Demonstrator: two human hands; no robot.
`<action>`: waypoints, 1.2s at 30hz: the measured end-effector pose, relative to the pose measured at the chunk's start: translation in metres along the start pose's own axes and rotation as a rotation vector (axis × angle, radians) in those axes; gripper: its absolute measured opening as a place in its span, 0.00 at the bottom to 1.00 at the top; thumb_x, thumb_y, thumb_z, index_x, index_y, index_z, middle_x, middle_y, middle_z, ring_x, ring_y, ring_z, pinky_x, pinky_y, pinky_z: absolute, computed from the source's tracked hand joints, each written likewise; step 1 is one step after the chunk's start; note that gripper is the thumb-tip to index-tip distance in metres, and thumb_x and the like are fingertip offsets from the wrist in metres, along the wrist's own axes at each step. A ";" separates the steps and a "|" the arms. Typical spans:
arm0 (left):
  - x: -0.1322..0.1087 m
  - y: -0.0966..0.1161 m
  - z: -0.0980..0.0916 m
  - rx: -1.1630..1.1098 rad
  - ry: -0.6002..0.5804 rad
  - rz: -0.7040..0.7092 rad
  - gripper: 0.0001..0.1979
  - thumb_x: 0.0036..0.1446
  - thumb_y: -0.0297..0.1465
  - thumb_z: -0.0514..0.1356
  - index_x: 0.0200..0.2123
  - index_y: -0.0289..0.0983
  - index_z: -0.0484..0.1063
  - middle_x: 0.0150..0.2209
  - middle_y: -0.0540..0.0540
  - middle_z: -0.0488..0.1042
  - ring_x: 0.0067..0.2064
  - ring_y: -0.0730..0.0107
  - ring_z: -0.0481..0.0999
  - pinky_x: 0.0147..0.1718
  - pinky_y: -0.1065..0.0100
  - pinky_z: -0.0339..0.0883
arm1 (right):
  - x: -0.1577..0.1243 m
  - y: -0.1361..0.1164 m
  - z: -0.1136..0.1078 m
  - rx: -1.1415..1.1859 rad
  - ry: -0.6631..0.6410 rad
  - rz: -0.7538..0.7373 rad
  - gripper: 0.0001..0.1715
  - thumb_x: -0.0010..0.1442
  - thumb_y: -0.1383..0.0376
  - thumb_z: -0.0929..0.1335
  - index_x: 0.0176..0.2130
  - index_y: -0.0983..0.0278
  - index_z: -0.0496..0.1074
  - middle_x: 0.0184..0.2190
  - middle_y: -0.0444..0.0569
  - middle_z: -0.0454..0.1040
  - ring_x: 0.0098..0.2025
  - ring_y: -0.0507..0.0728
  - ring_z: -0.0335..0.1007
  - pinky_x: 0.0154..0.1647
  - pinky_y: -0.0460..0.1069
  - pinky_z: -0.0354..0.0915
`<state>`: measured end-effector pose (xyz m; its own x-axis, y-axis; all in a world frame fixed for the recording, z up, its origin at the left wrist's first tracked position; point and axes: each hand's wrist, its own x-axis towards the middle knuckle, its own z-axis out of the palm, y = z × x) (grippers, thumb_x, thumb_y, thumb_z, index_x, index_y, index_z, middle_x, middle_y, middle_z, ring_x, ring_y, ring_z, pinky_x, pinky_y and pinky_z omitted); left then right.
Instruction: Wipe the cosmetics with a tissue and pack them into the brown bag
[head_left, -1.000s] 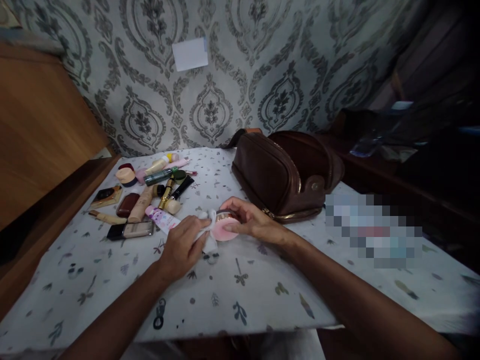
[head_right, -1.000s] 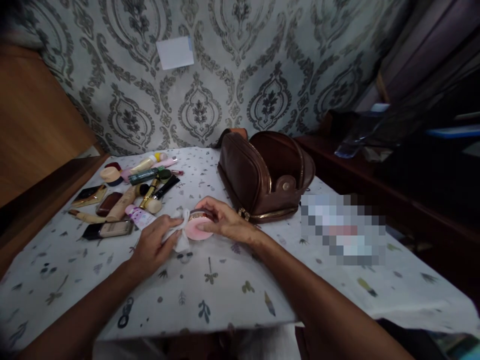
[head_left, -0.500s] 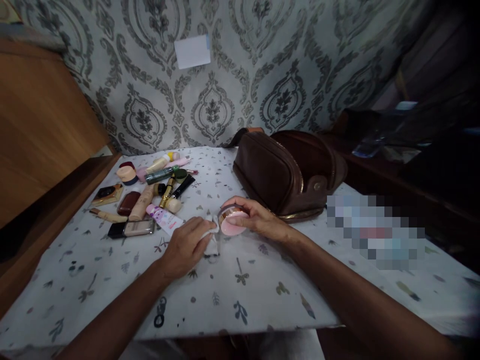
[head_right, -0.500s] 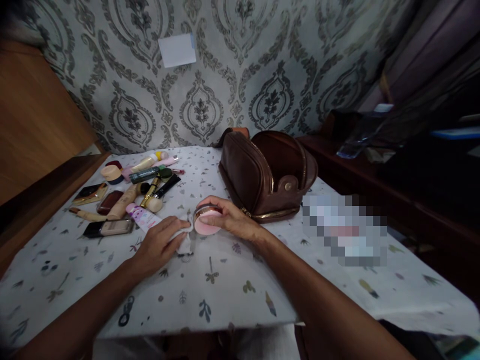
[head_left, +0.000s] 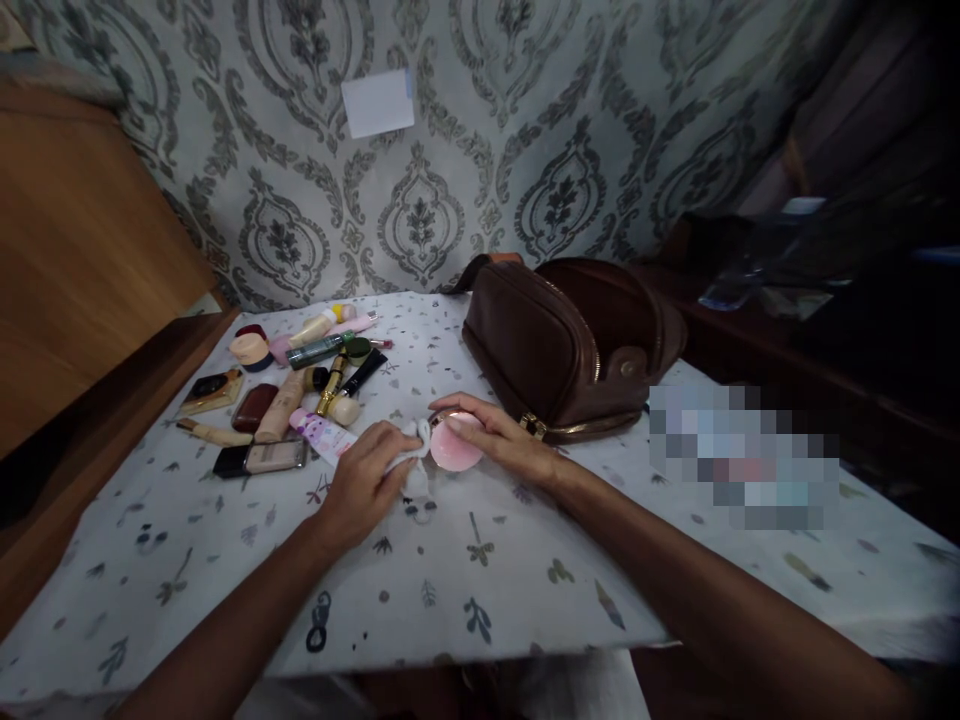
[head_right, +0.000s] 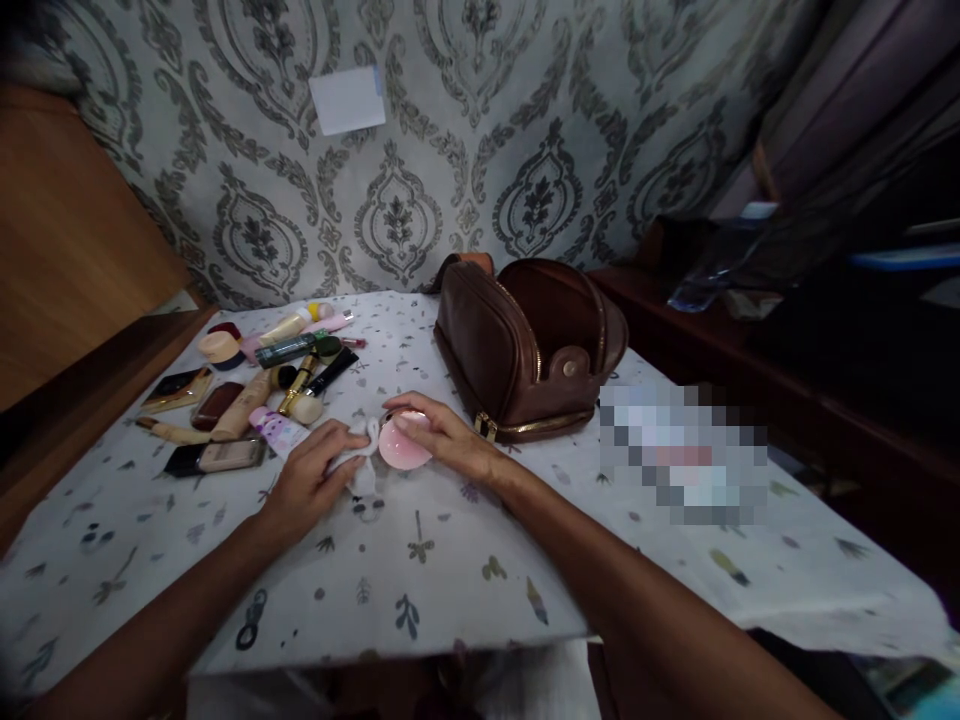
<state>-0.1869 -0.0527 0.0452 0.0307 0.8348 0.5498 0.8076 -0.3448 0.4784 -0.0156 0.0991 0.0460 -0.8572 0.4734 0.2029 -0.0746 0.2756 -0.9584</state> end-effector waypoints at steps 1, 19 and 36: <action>-0.001 -0.001 0.000 0.001 -0.023 -0.004 0.08 0.66 0.29 0.54 0.45 0.37 0.71 0.37 0.46 0.70 0.42 0.65 0.71 0.41 0.66 0.66 | 0.001 0.000 0.000 -0.010 0.014 0.001 0.25 0.62 0.50 0.67 0.50 0.63 0.71 0.45 0.49 0.74 0.47 0.58 0.70 0.50 0.51 0.63; 0.001 -0.005 0.002 -0.113 0.004 -0.139 0.07 0.64 0.31 0.56 0.42 0.38 0.72 0.38 0.46 0.74 0.41 0.65 0.74 0.42 0.66 0.66 | -0.001 0.003 0.004 -0.007 0.049 -0.006 0.23 0.64 0.49 0.64 0.51 0.60 0.64 0.45 0.49 0.72 0.46 0.57 0.68 0.48 0.52 0.63; 0.002 -0.008 -0.004 -0.096 0.068 -0.196 0.07 0.63 0.33 0.56 0.42 0.38 0.72 0.39 0.46 0.75 0.43 0.63 0.74 0.43 0.65 0.66 | 0.006 0.013 0.005 0.063 0.212 -0.033 0.22 0.57 0.49 0.70 0.41 0.62 0.66 0.36 0.47 0.72 0.39 0.55 0.68 0.40 0.50 0.64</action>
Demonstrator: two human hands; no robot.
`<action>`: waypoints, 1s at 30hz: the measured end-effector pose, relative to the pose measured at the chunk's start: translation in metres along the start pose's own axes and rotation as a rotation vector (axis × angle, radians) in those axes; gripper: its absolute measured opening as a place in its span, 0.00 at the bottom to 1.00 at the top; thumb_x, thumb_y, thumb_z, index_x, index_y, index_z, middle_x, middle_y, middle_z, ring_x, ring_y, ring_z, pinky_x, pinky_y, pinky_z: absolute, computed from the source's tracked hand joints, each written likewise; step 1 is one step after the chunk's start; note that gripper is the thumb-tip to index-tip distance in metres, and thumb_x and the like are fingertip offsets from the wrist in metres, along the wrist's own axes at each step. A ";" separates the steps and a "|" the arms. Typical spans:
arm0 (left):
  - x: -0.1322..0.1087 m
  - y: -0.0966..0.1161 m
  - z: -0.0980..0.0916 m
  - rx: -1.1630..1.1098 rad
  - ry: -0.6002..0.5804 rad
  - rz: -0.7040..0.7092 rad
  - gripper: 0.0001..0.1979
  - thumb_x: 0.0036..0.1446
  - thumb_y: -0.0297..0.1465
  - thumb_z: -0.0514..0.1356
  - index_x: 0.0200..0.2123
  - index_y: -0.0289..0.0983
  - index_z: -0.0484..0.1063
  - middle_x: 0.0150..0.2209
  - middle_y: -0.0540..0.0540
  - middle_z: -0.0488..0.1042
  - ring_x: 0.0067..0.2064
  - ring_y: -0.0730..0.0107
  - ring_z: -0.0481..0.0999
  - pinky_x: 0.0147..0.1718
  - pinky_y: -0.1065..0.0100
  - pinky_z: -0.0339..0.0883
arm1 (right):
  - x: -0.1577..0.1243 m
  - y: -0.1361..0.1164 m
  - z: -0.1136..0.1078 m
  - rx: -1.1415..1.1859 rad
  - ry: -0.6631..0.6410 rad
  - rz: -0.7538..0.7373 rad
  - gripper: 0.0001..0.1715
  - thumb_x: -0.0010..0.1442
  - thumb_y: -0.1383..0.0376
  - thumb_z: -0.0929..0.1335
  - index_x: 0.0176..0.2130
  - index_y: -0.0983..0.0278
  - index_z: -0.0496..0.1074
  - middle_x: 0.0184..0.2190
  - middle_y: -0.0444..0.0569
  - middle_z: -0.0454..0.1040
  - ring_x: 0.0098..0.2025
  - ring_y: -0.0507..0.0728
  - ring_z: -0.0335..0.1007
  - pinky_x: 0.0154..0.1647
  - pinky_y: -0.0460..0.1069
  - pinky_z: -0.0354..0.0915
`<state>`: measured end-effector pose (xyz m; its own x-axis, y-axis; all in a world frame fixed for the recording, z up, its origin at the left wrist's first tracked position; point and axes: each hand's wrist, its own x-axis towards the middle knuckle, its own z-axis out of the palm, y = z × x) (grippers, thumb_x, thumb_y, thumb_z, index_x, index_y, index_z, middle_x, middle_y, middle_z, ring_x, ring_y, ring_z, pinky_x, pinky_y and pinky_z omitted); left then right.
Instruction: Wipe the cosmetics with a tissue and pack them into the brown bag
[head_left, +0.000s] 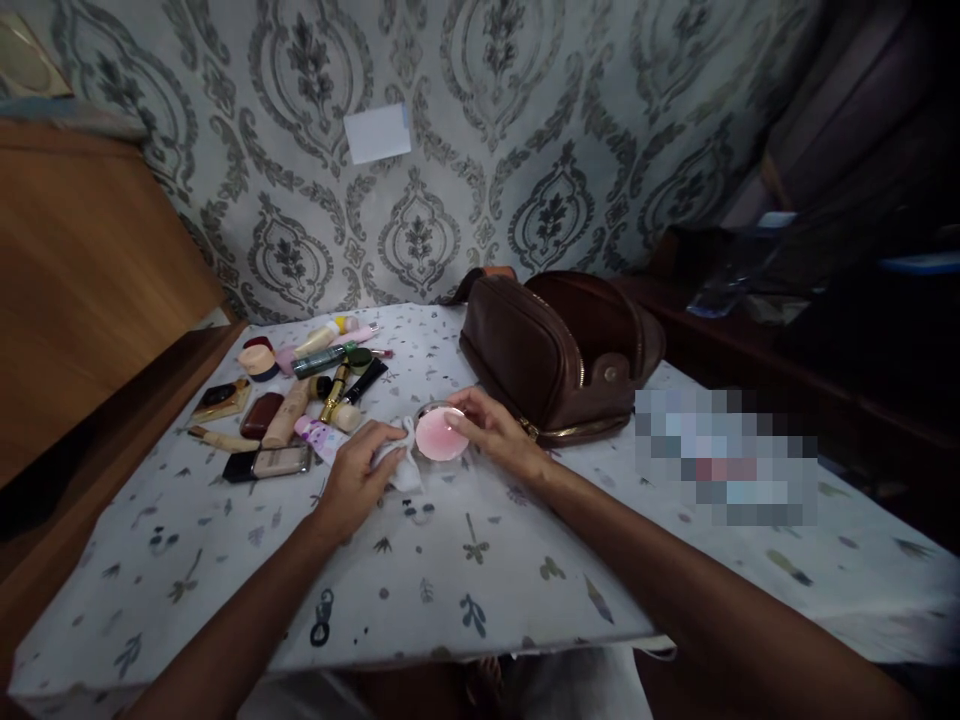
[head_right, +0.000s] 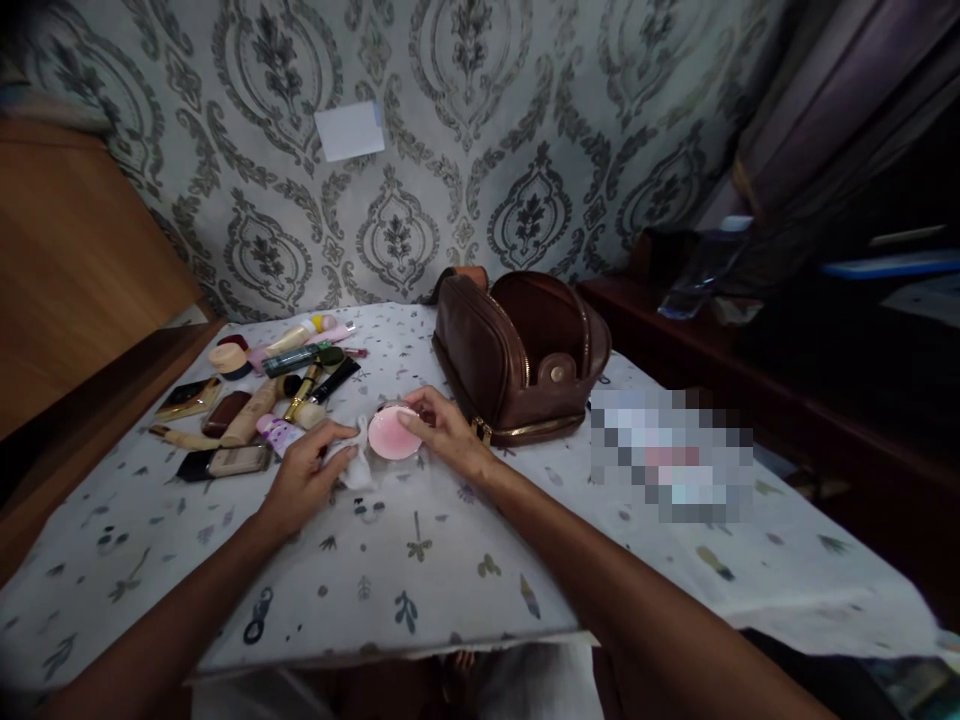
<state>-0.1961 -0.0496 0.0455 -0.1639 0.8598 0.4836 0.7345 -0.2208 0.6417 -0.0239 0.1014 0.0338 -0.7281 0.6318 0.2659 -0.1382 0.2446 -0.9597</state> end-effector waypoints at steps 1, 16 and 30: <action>0.001 -0.001 -0.002 0.003 0.023 -0.004 0.08 0.63 0.33 0.56 0.42 0.38 0.72 0.39 0.46 0.75 0.43 0.63 0.74 0.43 0.65 0.66 | -0.001 0.000 0.001 0.028 -0.002 0.003 0.22 0.57 0.49 0.70 0.41 0.62 0.65 0.37 0.46 0.72 0.38 0.55 0.68 0.39 0.50 0.64; -0.003 0.000 0.002 0.076 -0.039 0.077 0.08 0.64 0.31 0.56 0.44 0.37 0.72 0.39 0.45 0.75 0.44 0.63 0.74 0.44 0.63 0.66 | -0.008 -0.025 -0.002 -0.447 -0.175 -0.177 0.15 0.57 0.59 0.70 0.44 0.63 0.73 0.40 0.49 0.76 0.41 0.59 0.70 0.43 0.52 0.63; -0.002 0.001 0.000 0.029 0.001 -0.107 0.08 0.62 0.33 0.56 0.42 0.37 0.72 0.38 0.46 0.76 0.40 0.64 0.75 0.39 0.66 0.67 | -0.005 -0.014 0.003 0.034 -0.092 -0.014 0.24 0.53 0.51 0.74 0.40 0.62 0.66 0.33 0.43 0.69 0.35 0.53 0.65 0.37 0.48 0.63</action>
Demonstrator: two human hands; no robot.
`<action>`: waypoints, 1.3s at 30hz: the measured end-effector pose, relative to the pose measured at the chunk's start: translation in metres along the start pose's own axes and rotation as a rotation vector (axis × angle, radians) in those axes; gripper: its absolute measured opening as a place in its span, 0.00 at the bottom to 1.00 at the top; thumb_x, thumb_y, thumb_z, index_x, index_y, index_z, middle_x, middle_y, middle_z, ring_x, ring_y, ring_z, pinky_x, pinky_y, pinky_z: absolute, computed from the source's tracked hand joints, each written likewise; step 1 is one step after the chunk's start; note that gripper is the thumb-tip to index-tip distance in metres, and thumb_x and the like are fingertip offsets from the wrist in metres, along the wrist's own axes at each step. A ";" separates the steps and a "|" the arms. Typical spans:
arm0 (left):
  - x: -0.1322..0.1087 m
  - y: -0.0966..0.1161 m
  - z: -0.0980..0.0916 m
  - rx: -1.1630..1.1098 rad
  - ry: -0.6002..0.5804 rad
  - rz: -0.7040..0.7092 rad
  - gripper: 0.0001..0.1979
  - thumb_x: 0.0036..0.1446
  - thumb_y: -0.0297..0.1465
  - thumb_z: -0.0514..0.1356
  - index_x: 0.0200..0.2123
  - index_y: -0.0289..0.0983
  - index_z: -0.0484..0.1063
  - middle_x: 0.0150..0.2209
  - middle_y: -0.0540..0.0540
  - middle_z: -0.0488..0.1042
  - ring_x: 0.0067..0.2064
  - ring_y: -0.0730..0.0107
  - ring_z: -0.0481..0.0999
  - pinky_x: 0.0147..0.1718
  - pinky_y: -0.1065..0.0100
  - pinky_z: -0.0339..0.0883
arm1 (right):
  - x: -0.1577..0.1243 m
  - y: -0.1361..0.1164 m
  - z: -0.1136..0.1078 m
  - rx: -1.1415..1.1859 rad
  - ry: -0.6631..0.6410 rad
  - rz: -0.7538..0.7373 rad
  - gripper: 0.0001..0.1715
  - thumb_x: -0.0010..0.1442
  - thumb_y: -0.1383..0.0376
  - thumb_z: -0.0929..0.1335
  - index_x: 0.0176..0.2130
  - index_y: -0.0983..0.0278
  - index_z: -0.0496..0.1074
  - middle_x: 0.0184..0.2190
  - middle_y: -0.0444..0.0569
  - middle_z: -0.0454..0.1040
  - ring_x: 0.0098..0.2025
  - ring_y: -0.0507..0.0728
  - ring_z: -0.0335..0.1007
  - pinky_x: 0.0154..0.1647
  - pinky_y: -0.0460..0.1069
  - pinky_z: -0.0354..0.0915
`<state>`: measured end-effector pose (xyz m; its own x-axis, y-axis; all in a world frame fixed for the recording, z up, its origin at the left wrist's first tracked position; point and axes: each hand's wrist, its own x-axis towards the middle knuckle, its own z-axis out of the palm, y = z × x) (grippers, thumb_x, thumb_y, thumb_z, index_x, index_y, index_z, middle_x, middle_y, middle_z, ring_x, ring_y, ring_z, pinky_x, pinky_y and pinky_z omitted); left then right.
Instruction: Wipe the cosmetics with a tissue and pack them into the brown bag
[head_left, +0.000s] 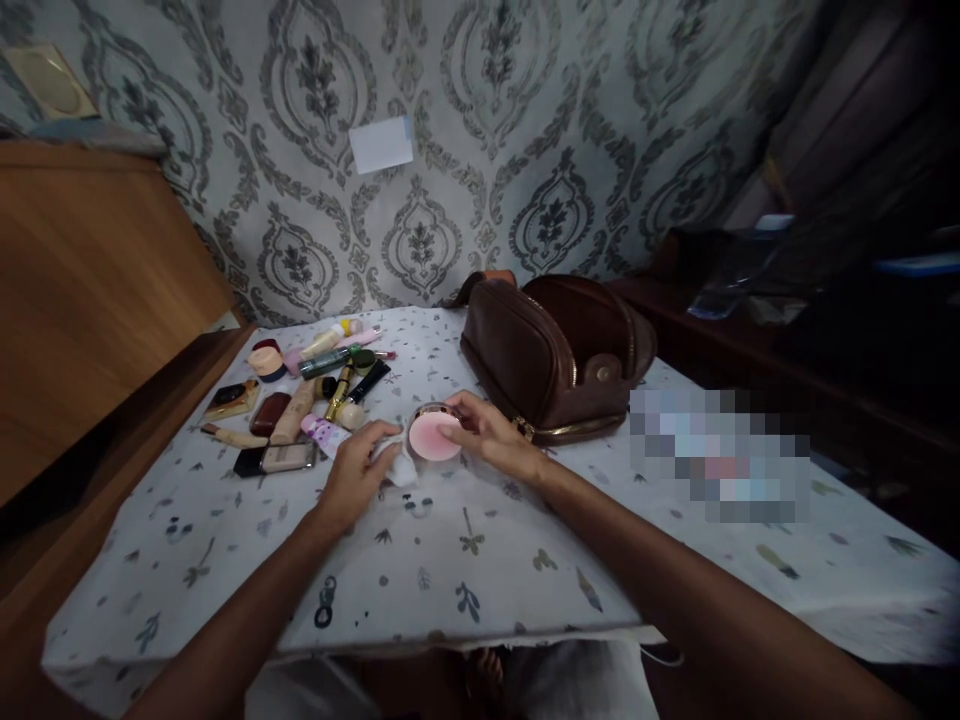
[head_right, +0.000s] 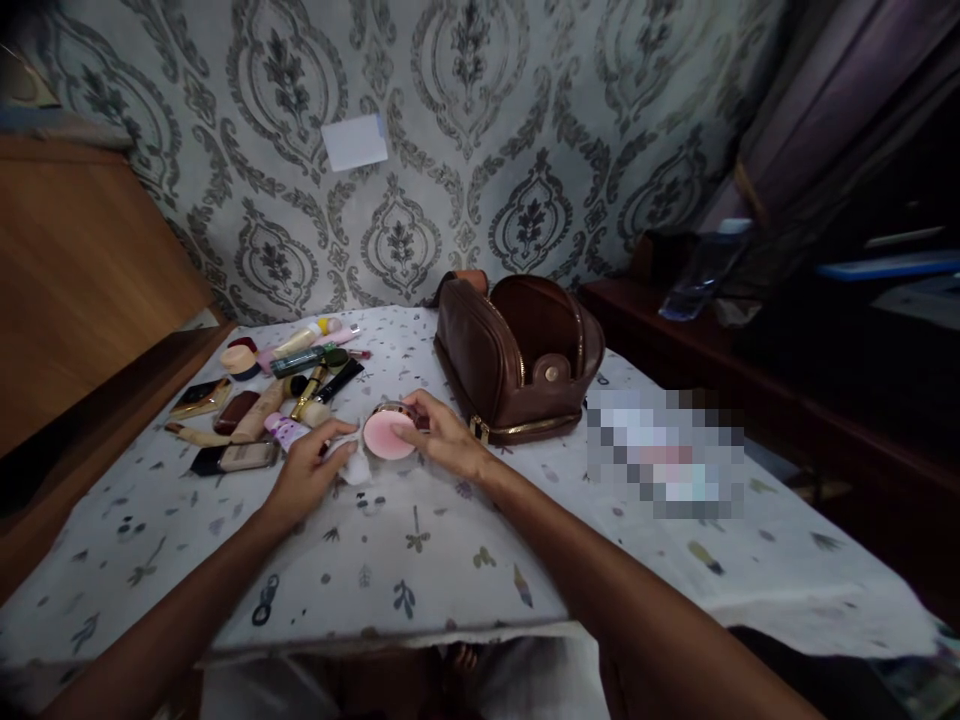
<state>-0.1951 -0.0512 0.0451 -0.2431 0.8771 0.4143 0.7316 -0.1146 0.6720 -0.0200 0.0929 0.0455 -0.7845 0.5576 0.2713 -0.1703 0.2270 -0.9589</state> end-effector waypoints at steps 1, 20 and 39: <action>0.000 0.002 0.000 -0.024 0.037 -0.023 0.09 0.62 0.33 0.56 0.42 0.37 0.72 0.38 0.47 0.76 0.39 0.64 0.75 0.38 0.67 0.67 | -0.001 0.000 0.001 0.051 -0.009 0.023 0.25 0.53 0.51 0.74 0.44 0.62 0.67 0.35 0.44 0.70 0.36 0.53 0.66 0.37 0.48 0.64; 0.005 0.034 0.007 0.645 0.198 0.436 0.15 0.67 0.26 0.48 0.48 0.37 0.73 0.42 0.39 0.70 0.44 0.57 0.68 0.44 0.57 0.66 | -0.007 -0.004 0.023 0.709 0.042 0.345 0.16 0.59 0.57 0.71 0.43 0.59 0.65 0.32 0.42 0.75 0.32 0.55 0.76 0.35 0.55 0.76; -0.010 0.033 -0.002 0.557 0.113 0.518 0.14 0.64 0.21 0.50 0.46 0.36 0.72 0.43 0.40 0.70 0.45 0.60 0.69 0.42 0.62 0.68 | -0.001 0.001 0.020 0.845 0.162 0.328 0.13 0.58 0.61 0.72 0.40 0.60 0.67 0.33 0.44 0.76 0.30 0.53 0.74 0.33 0.50 0.72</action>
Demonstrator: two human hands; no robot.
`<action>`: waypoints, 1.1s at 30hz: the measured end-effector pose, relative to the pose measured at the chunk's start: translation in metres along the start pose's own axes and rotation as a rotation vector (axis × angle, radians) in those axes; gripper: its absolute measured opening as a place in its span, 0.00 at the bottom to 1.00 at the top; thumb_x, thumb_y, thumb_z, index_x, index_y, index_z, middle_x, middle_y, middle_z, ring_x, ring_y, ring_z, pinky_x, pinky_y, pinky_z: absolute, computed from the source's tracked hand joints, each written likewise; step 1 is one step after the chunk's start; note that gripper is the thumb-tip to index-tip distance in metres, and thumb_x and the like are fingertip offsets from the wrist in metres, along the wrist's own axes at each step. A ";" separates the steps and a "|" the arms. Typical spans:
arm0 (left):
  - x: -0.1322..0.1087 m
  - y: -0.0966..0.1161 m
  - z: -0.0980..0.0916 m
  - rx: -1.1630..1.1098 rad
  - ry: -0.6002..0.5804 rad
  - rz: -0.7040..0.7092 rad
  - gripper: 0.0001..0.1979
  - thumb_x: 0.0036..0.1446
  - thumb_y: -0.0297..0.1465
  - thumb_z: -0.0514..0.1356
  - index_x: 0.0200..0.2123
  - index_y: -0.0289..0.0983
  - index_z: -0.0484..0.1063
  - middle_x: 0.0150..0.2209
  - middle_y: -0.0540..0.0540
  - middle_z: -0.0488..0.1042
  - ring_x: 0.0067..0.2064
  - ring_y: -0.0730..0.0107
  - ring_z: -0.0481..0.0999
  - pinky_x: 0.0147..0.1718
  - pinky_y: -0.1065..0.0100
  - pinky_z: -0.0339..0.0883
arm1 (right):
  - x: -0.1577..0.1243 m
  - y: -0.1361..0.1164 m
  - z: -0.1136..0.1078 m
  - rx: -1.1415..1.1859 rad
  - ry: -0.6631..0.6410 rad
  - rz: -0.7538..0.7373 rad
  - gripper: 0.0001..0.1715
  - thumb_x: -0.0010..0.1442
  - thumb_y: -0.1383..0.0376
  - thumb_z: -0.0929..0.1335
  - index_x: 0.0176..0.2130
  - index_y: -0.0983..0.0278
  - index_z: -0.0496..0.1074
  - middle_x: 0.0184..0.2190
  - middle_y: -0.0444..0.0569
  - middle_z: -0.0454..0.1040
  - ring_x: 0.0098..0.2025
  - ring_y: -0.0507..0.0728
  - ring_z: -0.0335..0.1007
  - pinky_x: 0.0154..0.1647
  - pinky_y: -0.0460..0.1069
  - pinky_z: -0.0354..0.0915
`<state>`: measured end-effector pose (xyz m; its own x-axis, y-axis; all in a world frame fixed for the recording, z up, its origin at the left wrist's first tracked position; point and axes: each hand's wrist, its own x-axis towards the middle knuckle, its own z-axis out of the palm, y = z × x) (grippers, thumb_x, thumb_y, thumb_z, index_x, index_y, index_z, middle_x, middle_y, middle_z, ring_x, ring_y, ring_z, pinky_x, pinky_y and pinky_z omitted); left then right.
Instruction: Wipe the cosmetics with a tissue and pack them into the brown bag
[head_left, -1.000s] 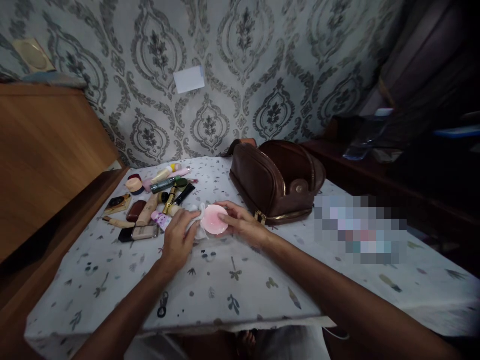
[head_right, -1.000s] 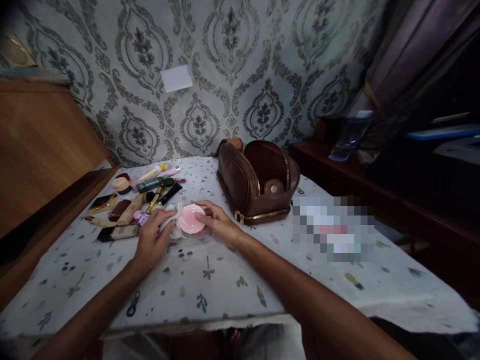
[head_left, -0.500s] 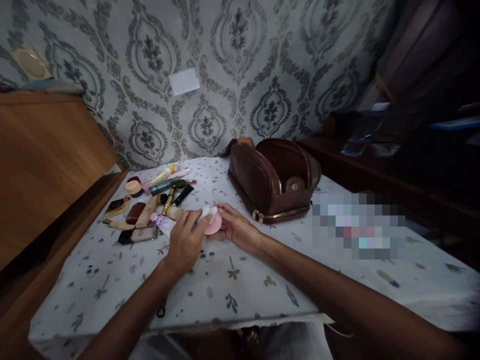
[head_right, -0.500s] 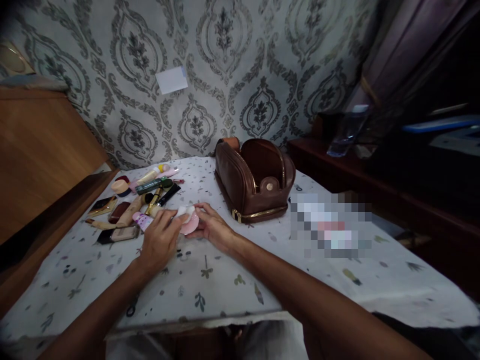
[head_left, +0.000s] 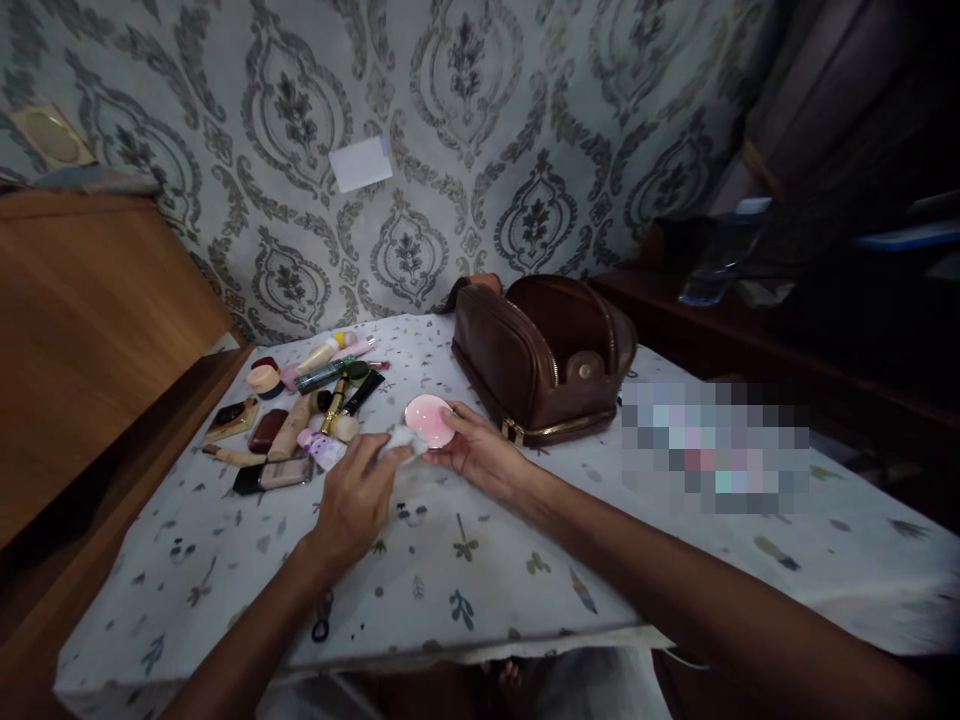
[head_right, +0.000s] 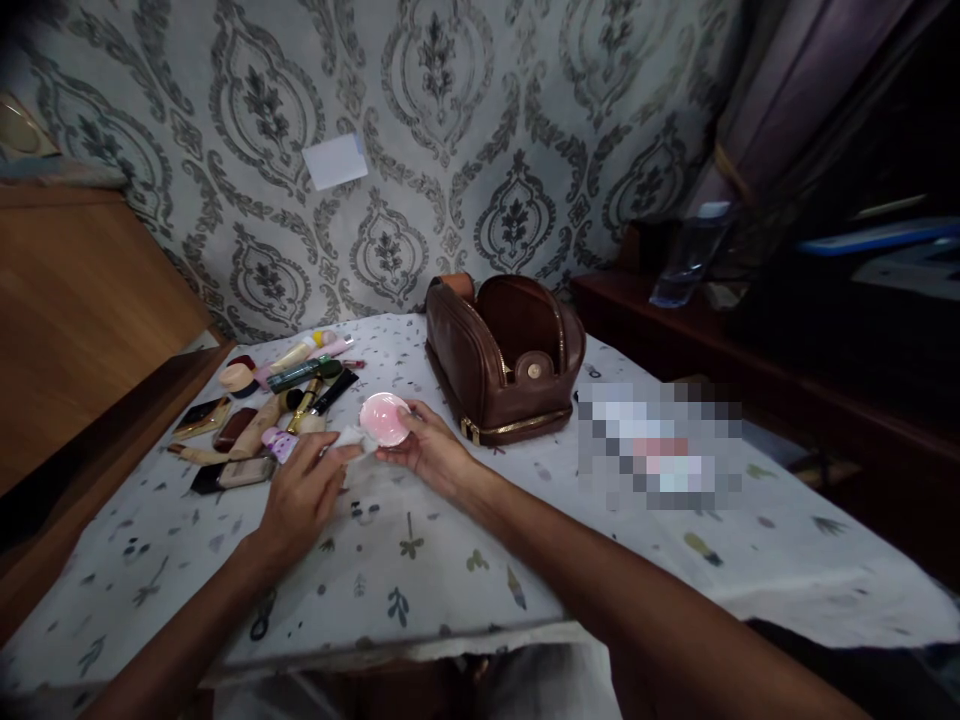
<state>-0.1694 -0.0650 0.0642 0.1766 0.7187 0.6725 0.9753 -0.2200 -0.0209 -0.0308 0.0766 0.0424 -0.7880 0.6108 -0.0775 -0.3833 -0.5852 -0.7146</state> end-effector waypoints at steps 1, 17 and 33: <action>0.000 -0.003 -0.001 -0.044 0.012 -0.063 0.13 0.64 0.22 0.50 0.47 0.36 0.71 0.43 0.41 0.70 0.46 0.61 0.70 0.43 0.62 0.67 | 0.000 0.000 0.000 0.017 -0.010 0.028 0.11 0.60 0.61 0.71 0.40 0.61 0.67 0.33 0.44 0.76 0.31 0.53 0.74 0.33 0.50 0.72; 0.015 0.002 0.001 -0.288 0.102 -0.278 0.12 0.66 0.28 0.53 0.51 0.38 0.70 0.42 0.45 0.73 0.46 0.65 0.72 0.46 0.65 0.65 | -0.015 0.001 0.017 -0.014 -0.221 0.178 0.28 0.44 0.57 0.80 0.41 0.65 0.72 0.30 0.43 0.74 0.30 0.50 0.74 0.28 0.42 0.70; 0.017 0.020 0.010 -0.162 0.051 0.027 0.14 0.65 0.24 0.50 0.49 0.37 0.71 0.37 0.44 0.69 0.38 0.64 0.69 0.37 0.66 0.64 | -0.010 0.000 0.012 0.189 -0.143 0.284 0.25 0.60 0.43 0.65 0.34 0.62 0.70 0.27 0.43 0.75 0.30 0.54 0.70 0.33 0.49 0.65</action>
<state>-0.1459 -0.0509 0.0679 0.1912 0.6773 0.7104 0.9355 -0.3449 0.0770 -0.0286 0.0641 0.0514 -0.9299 0.3374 -0.1467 -0.2118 -0.8168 -0.5367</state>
